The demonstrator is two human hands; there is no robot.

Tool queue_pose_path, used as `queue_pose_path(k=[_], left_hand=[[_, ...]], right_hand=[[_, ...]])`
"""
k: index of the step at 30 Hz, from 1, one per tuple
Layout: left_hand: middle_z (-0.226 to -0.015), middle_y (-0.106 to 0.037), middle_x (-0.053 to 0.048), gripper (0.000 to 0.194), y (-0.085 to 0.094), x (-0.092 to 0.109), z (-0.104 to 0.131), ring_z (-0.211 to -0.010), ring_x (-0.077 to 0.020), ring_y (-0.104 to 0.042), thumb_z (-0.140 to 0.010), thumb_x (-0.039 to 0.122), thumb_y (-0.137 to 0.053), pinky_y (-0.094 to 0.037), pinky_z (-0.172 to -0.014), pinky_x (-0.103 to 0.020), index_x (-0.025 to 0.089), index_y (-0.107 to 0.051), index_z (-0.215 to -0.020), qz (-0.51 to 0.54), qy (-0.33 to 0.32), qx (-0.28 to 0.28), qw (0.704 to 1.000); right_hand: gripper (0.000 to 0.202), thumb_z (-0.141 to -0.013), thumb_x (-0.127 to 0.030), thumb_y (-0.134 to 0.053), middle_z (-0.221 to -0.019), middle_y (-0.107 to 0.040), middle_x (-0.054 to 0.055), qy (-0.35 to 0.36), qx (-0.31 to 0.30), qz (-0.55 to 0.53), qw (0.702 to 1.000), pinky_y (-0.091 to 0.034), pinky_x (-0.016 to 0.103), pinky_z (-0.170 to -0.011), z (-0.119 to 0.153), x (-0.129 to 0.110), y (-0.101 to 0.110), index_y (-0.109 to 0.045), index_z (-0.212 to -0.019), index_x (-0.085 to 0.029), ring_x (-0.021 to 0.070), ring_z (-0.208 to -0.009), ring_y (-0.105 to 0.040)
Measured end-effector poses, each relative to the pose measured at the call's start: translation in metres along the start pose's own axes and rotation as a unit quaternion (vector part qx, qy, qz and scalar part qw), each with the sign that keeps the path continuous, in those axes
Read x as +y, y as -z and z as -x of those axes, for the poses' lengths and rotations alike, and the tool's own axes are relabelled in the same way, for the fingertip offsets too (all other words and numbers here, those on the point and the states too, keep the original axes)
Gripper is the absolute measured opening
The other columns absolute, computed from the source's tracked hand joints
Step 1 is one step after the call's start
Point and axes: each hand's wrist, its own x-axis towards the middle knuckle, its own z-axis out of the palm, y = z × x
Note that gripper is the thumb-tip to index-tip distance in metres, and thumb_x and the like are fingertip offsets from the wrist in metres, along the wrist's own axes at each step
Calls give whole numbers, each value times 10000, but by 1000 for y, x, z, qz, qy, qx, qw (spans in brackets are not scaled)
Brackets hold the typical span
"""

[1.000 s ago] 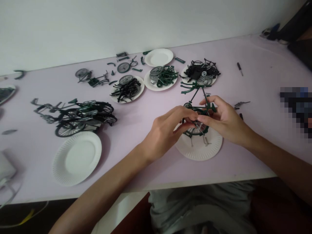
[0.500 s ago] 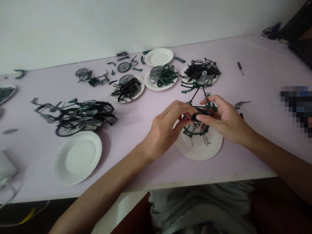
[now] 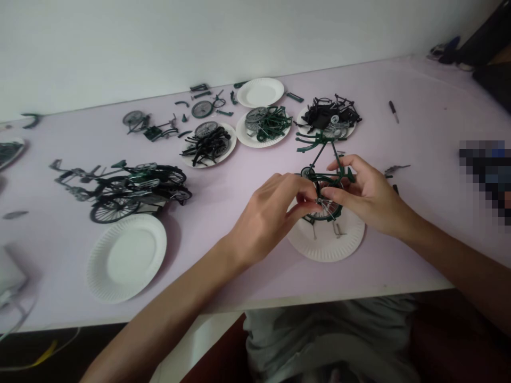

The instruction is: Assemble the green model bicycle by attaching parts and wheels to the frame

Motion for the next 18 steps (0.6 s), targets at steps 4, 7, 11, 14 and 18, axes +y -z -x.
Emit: queue_pose_path(k=[4,7,11,14,18], left_hand=[[-897,-687,18,198,-1,-1,2,-792,-107,-666,-945,160,-738,-540,-719,-231,187,-553,-1010,-8,-11,-13,1000],[-947,-691,8,218,-2,-1,3,-840,-108,-682,-942,94,-717,-556,-729,-211,197,-555,-1044,20,20,-25,999],[-979,-698,-16,203,0,0,1,-862,-112,-689,-957,29,-652,-578,-744,-214,191,-592,-1063,61,57,-34,996],[-977,-711,-23,220,0,1,-1,-841,-111,-693,-945,31,-674,-589,-745,-219,183,-612,-1091,71,55,-25,996],[-985,-745,-15,323,-1,3,-1,-836,-104,-718,-890,54,-762,-597,-756,-199,181,-615,-1148,77,53,-21,995]], right_hand=[[469,-875,-462,-789,-768,-567,-40,3,2,8,1000,-514,233,-546,0,2,0,-542,-1202,-234,134,-656,-651],[462,-882,-464,-784,-778,-568,-38,9,0,8,1000,-535,252,-584,0,2,1,-541,-1202,-237,142,-682,-662],[449,-882,-463,-784,-773,-585,-34,9,-6,14,1000,-539,274,-620,0,0,2,-546,-1188,-237,148,-693,-664],[429,-886,-439,-780,-776,-597,-28,12,-4,14,1000,-536,283,-615,0,0,2,-549,-1186,-237,159,-705,-669],[419,-892,-425,-775,-804,-609,-21,17,-6,5,1000,-540,274,-625,1,0,1,-550,-1192,-239,157,-741,-672]])
